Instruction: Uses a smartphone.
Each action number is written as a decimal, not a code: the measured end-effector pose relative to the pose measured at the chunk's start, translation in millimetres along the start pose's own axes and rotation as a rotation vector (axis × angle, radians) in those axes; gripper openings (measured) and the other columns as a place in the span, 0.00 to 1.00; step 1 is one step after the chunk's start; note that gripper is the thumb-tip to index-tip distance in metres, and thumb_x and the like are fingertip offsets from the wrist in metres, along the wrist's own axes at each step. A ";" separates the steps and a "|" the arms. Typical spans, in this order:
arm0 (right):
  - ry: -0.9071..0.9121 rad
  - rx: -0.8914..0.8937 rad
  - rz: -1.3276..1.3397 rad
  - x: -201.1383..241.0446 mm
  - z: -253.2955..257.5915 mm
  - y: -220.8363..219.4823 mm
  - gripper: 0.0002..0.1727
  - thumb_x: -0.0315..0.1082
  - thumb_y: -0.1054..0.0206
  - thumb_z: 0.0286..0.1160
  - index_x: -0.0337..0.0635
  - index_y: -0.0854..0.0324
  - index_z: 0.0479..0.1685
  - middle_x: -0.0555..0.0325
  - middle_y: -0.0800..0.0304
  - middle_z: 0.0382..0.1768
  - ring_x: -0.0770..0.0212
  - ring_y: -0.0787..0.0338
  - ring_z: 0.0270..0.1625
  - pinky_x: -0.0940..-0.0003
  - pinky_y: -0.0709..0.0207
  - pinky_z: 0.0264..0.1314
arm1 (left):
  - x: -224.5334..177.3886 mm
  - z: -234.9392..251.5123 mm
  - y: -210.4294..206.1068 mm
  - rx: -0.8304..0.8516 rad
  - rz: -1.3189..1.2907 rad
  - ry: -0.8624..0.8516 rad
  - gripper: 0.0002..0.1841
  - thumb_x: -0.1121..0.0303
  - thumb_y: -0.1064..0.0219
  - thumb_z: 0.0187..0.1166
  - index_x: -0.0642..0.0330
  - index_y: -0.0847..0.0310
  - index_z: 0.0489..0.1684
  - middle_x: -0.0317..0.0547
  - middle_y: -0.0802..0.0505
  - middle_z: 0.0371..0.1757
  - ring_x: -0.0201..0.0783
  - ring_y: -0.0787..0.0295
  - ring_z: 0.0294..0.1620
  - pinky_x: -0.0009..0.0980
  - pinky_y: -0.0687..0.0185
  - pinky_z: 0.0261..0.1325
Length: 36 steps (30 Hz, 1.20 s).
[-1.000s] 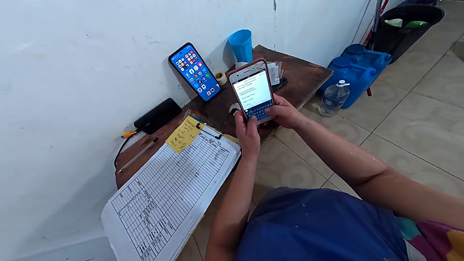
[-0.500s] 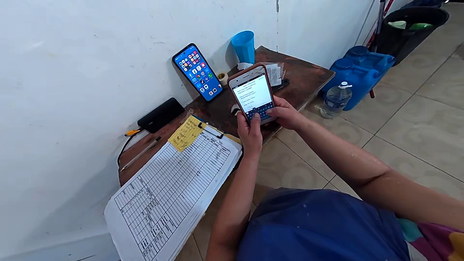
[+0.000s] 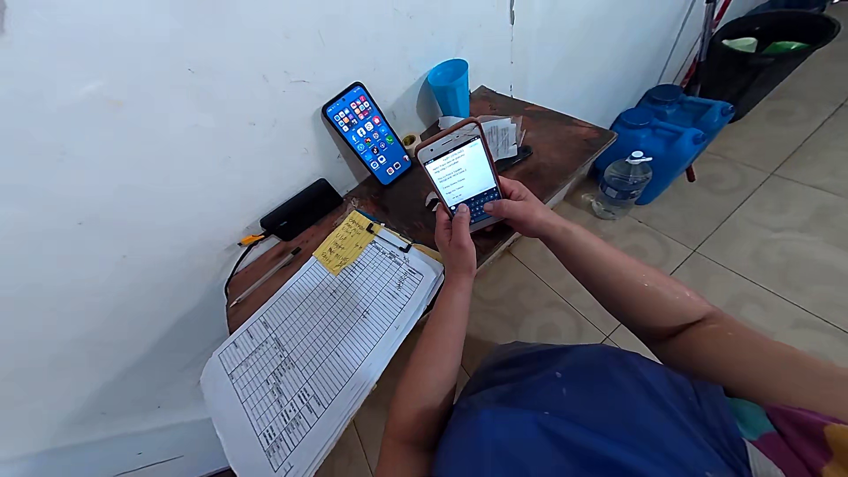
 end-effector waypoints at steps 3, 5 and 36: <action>0.024 0.019 -0.025 0.5 -0.7 -1.0 0.15 0.28 0.41 0.69 0.48 0.23 0.55 0.77 0.06 0.38 0.81 0.08 0.37 0.81 0.13 0.37 | -0.7 -1.5 0.0 -0.023 -0.012 0.009 0.20 0.64 0.56 0.91 0.63 0.33 0.74 0.38 0.14 0.56 0.22 0.16 0.57 0.28 0.19 0.65; 0.030 0.026 -0.032 0.0 -0.7 -1.2 0.15 0.28 0.40 0.69 0.48 0.23 0.55 0.77 0.06 0.39 0.81 0.08 0.37 0.81 0.13 0.38 | -1.3 -1.9 0.1 -0.038 -0.011 0.009 0.20 0.64 0.56 0.91 0.64 0.33 0.74 0.38 0.14 0.56 0.21 0.15 0.56 0.27 0.19 0.65; -0.027 0.321 0.200 -0.8 -0.6 -2.6 0.16 0.53 0.21 0.66 0.64 0.14 0.51 0.77 0.03 0.39 0.78 0.07 0.36 0.80 0.12 0.38 | -70.9 -27.5 1.2 0.030 0.411 -0.115 0.23 0.66 0.58 0.90 0.76 0.27 0.69 0.54 0.20 0.63 0.31 0.21 0.60 0.29 0.23 0.65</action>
Point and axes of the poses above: each hand's wrist, its own z-axis towards the middle knuckle, its own y-axis out of the back of the hand, x = y × z, the point moved 7 cm from there along z, towards the middle knuckle
